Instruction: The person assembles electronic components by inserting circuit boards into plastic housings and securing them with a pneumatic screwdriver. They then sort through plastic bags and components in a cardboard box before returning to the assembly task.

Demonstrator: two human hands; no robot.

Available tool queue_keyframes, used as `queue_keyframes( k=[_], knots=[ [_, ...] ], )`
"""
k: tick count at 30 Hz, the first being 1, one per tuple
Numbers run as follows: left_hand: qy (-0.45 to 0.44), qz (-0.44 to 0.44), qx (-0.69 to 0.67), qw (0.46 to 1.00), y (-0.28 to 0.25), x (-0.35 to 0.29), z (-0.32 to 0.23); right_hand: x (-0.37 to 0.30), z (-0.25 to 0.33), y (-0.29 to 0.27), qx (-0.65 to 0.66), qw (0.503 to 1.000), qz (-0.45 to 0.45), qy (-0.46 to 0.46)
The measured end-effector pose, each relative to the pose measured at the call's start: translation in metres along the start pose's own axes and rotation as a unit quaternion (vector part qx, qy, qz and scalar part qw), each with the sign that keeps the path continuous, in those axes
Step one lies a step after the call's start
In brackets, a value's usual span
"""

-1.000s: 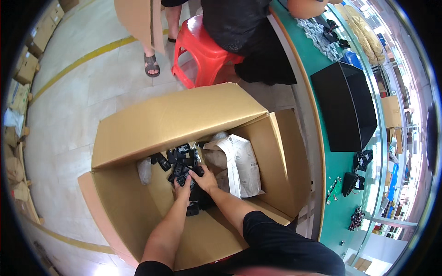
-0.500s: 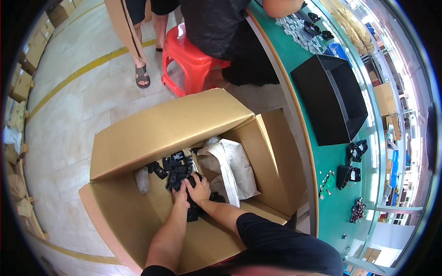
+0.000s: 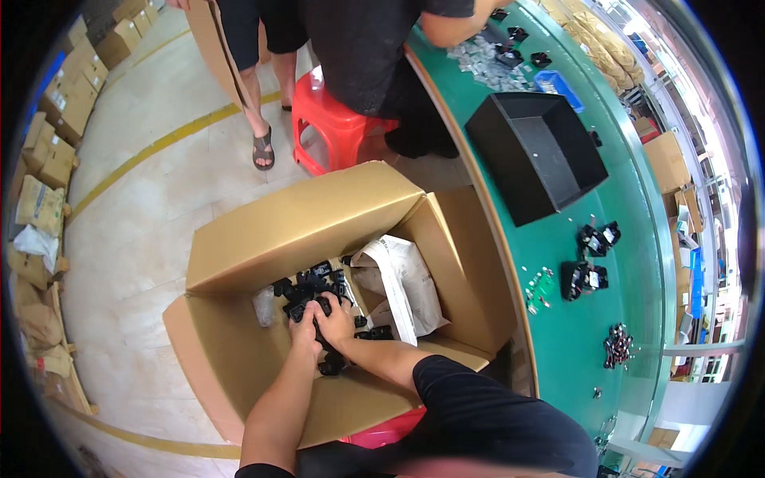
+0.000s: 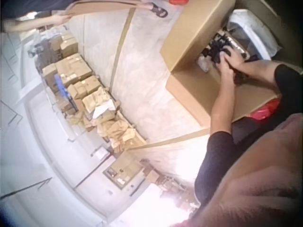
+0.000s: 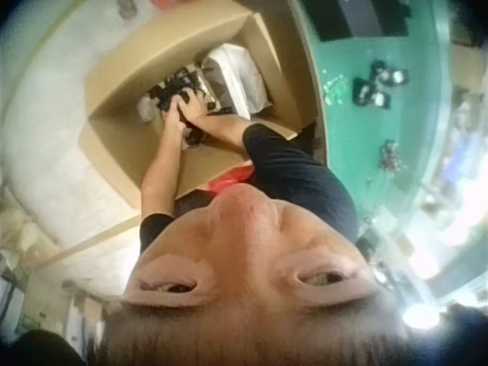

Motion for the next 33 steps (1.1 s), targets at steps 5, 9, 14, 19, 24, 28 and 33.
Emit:
queue_keyframes(
  k=[5,9,14,19,24,28,33],
  knots=[
    [0.188,0.115,-0.05,0.974,0.036,-0.123,-0.073,-0.01,0.107,-0.061,0.123,0.981,-0.041,-0.146],
    [0.298,0.245,-0.005,0.923,0.1,-0.253,-0.1,-0.046,0.191,-0.19,0.231,0.919,-0.159,-0.277],
    [0.304,0.472,0.089,0.823,0.209,-0.394,-0.021,-0.135,0.178,-0.391,0.205,0.827,-0.388,-0.353],
    [0.165,0.574,0.109,0.794,0.281,-0.437,0.094,-0.178,0.091,-0.495,0.054,0.83,-0.5,-0.241],
    [0.386,0.495,0.244,0.739,0.309,-0.43,0.141,-0.181,0.036,-0.534,0.048,0.848,-0.493,-0.186],
    [0.546,0.336,0.401,0.655,0.305,-0.429,0.135,-0.174,0.02,-0.539,-0.068,0.847,-0.501,-0.165],
    [0.619,0.24,0.44,0.605,0.302,-0.422,0.142,-0.174,0.009,-0.542,-0.067,0.85,-0.5,-0.15]
  ],
)
Point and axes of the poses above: each hand's wrist, its own x-axis towards the middle knuckle, its own y-axis out of the palm, z = x × y, the point moved 5 cm from there along x, towards the middle knuckle, and after that the axes turned 9 degrees about -y, right-handed, at the moved point
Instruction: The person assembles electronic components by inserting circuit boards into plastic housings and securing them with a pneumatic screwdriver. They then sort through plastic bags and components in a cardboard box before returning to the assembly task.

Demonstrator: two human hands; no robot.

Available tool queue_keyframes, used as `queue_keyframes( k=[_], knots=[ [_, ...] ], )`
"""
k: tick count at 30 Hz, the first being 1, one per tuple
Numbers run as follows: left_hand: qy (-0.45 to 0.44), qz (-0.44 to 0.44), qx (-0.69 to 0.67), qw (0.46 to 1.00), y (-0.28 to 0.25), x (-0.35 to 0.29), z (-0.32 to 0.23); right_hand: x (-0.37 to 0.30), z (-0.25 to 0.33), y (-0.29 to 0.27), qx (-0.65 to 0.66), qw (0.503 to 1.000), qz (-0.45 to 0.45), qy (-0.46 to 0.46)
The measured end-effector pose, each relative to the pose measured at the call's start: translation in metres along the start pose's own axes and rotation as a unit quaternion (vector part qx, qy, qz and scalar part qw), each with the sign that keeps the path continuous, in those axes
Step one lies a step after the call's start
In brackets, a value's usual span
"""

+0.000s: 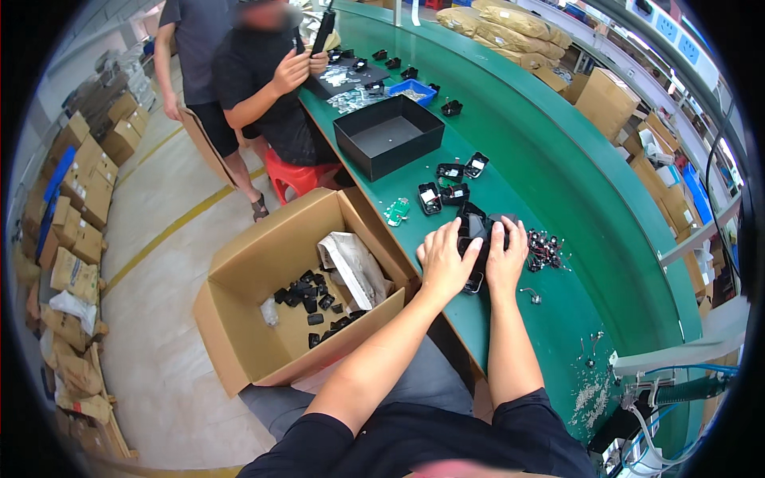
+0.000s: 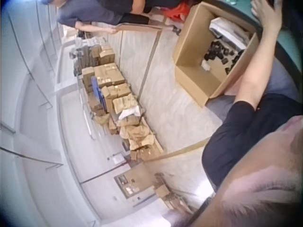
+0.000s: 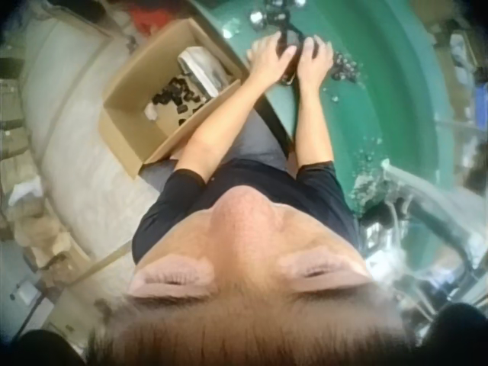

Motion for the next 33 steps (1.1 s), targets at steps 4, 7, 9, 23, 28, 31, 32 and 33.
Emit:
queue_keyframes(
  k=[4,7,9,23,28,31,32,33],
  knots=[
    [0.019,-0.034,-0.081,0.996,0.01,0.005,0.008,-0.002,0.009,-0.002,-0.006,1.0,-0.001,-0.028],
    [0.042,-0.057,-0.095,0.993,0.013,0.008,-0.003,0.002,0.028,-0.016,-0.064,0.99,-0.045,-0.115],
    [0.055,-0.073,-0.11,0.99,0.004,0.006,0.004,-0.004,0.064,-0.022,-0.059,0.978,-0.049,-0.194],
    [-0.317,0.074,0.143,0.935,-0.282,-0.052,0.337,-0.061,0.152,0.026,-0.163,0.87,0.127,-0.447],
    [-0.528,0.269,0.185,0.784,-0.244,-0.176,0.567,-0.213,0.255,0.217,0.154,0.701,0.632,-0.29],
    [-0.556,0.301,0.106,0.767,-0.151,-0.18,0.569,-0.273,0.133,0.366,-0.002,0.522,0.829,-0.198],
    [-0.578,0.356,0.138,0.721,-0.132,-0.176,0.553,-0.287,0.08,0.397,-0.066,0.458,0.874,-0.147],
    [-0.586,0.358,0.137,0.714,-0.136,-0.185,0.55,-0.303,0.064,0.413,-0.061,0.45,0.879,-0.144]
  ],
)
Point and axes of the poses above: each hand's wrist, its own x-axis towards the middle knuckle, its own y-axis out of the palm, z = x × y, the point moved 5 cm from there along x, towards the middle knuckle, and after that the axes turned 9 degrees about -y, right-handed, at the moved point
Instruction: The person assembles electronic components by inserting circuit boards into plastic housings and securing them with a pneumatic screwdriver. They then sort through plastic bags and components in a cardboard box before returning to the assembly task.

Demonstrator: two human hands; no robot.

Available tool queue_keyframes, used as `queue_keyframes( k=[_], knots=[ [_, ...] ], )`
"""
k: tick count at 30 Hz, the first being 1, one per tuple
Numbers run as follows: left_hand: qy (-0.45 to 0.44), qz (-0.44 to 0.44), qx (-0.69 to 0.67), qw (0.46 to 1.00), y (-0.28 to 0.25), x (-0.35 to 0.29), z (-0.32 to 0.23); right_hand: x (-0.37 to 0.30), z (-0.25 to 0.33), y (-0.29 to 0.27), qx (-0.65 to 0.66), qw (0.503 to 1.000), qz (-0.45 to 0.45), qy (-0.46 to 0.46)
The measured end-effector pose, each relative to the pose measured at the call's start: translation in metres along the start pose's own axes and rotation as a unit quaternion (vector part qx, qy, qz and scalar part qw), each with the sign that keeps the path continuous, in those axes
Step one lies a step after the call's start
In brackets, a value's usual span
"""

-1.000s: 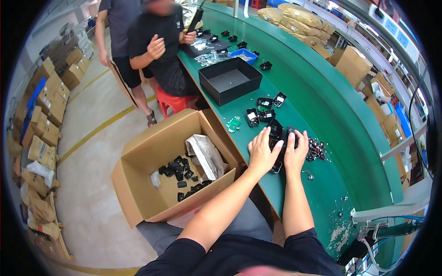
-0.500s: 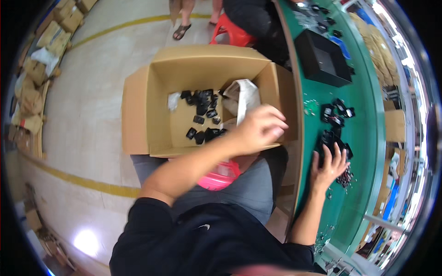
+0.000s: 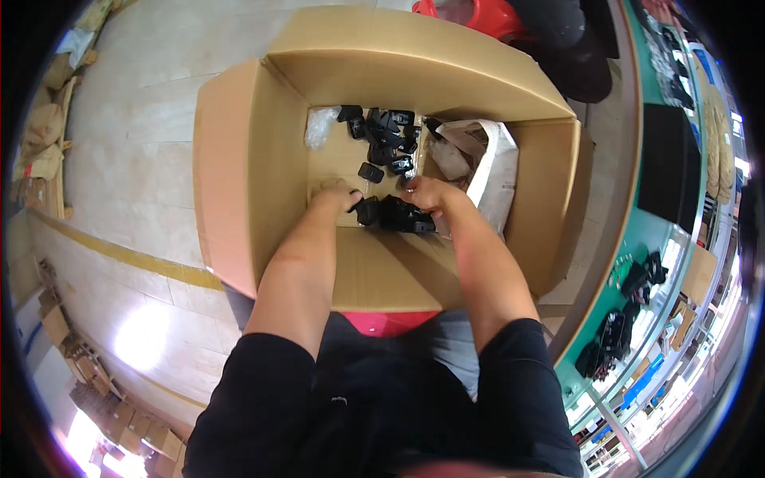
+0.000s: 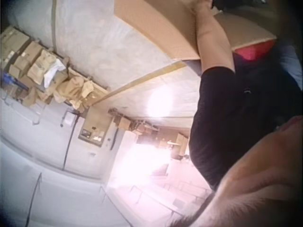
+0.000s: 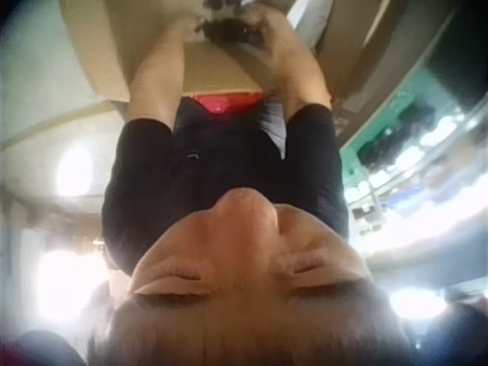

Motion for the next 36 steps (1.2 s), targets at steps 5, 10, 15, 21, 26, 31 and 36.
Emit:
queue_keyframes(
  k=[5,10,15,21,26,31,36],
  knots=[
    [-0.088,0.012,-0.09,0.992,0.027,-0.013,0.032,0.032,-0.057,0.075,0.08,0.973,0.02,0.214],
    [-0.037,-0.053,-0.167,0.984,0.059,0.003,-0.001,0.04,-0.1,0.121,0.053,0.966,-0.035,0.251],
    [-0.095,0.054,-0.417,0.902,0.074,-0.005,-0.024,0.009,-0.041,0.096,0.09,0.929,-0.121,0.337],
    [-0.064,0.057,-0.505,0.859,0.088,-0.005,-0.025,0.006,-0.057,0.107,0.077,0.889,-0.265,0.366],
    [-0.024,0.152,-0.46,0.874,0.082,-0.003,-0.048,0.006,-0.069,0.108,0.118,0.895,-0.177,0.393],
    [-0.059,0.197,-0.482,0.851,0.096,-0.007,-0.055,0.005,-0.077,0.112,0.122,0.899,-0.155,0.392],
    [-0.085,0.203,-0.497,0.839,0.1,-0.006,-0.062,-0.004,-0.088,0.112,0.165,0.89,-0.186,0.383]
  ],
)
Point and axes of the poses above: each hand's wrist, its own x-axis towards the middle knuckle, its own y-axis out of the palm, z = x × y, the point moved 5 cm from there along x, towards the middle knuckle, and after that the axes turned 9 degrees about -y, right-handed, at the moved point
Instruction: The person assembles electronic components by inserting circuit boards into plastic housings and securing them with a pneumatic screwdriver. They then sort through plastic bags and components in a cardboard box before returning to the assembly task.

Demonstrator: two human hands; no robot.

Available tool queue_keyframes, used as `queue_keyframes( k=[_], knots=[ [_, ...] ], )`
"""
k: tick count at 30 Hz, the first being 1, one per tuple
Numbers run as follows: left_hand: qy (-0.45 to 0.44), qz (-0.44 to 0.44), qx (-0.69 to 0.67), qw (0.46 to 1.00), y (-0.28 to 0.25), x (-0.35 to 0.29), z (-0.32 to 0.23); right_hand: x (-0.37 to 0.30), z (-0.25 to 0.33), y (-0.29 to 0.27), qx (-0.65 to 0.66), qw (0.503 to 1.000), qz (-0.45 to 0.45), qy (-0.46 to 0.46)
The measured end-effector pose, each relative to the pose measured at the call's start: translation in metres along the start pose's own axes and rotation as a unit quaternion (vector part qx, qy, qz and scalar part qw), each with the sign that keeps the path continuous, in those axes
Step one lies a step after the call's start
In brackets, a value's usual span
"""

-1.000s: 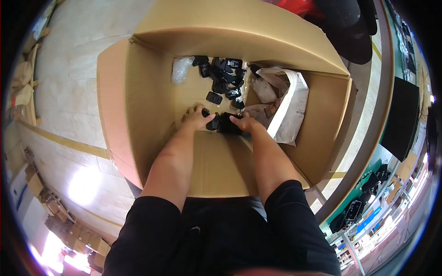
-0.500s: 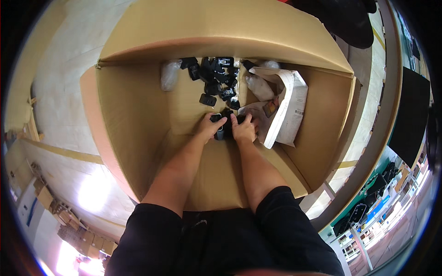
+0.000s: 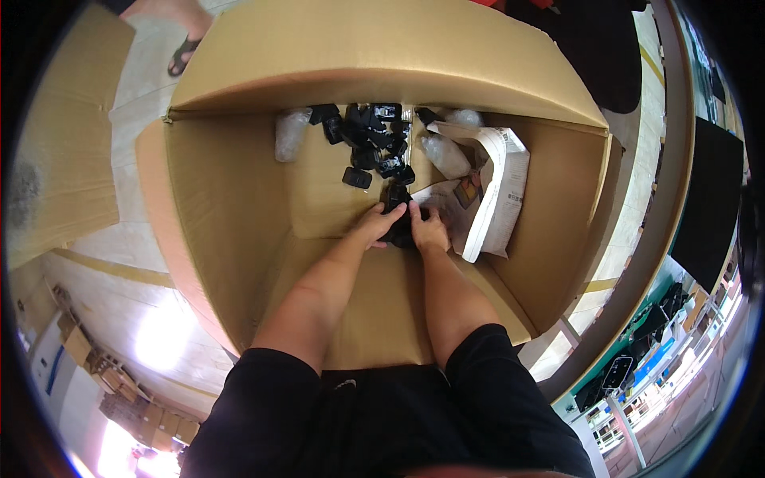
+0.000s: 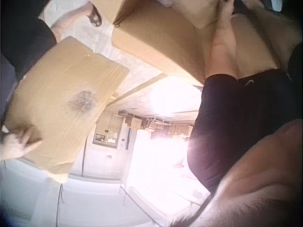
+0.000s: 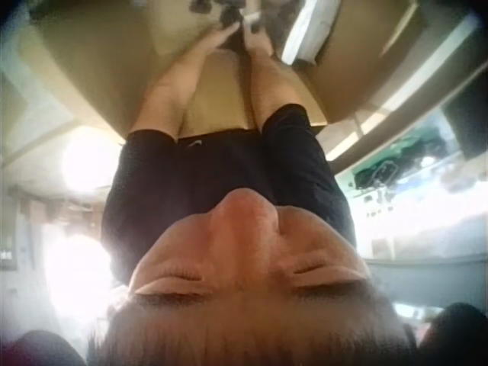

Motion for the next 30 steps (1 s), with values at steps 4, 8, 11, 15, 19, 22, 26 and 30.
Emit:
queue_keyframes(
  k=[4,8,11,15,19,22,26,30],
  knots=[
    [0.015,0.04,-0.02,0.999,0.008,-0.001,0.002,0.003,-0.008,-0.003,0.054,0.999,-0.009,0.005],
    [-0.014,0.048,-0.05,0.998,0.003,0.004,0.007,0.003,-0.002,0.009,0.133,0.987,0.005,-0.088],
    [-0.016,0.061,-0.08,0.995,0.005,0.009,0.01,0.019,-0.015,0.021,0.246,0.967,0.035,-0.054],
    [-0.018,0.054,-0.126,0.99,0.02,0.008,0.014,0.021,-0.021,0.024,0.283,0.959,0.011,-0.016],
    [-0.023,0.023,-0.119,0.992,0.017,0.016,0.015,0.009,0.003,0.024,0.295,0.955,0.008,-0.026],
    [-0.012,0.012,-0.162,0.987,0.043,0.012,0.011,0.001,-0.004,0.009,0.272,0.962,-0.024,-0.008],
    [0.037,-0.071,-0.249,0.965,0.022,0.032,0.026,0.018,0.002,0.057,0.394,0.918,0.001,-0.046],
    [0.071,-0.091,-0.268,0.957,0.028,0.002,-0.007,0.042,-0.008,0.053,0.374,0.926,-0.033,-0.032]
  ],
)
Point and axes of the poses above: each hand's wrist, its own x-axis towards the middle knuckle, its own y-axis out of the palm, z = x × y, the point moved 5 cm from there along x, towards the middle knuckle, and after that the axes turned 9 degrees about -y, right-handed, at the moved point
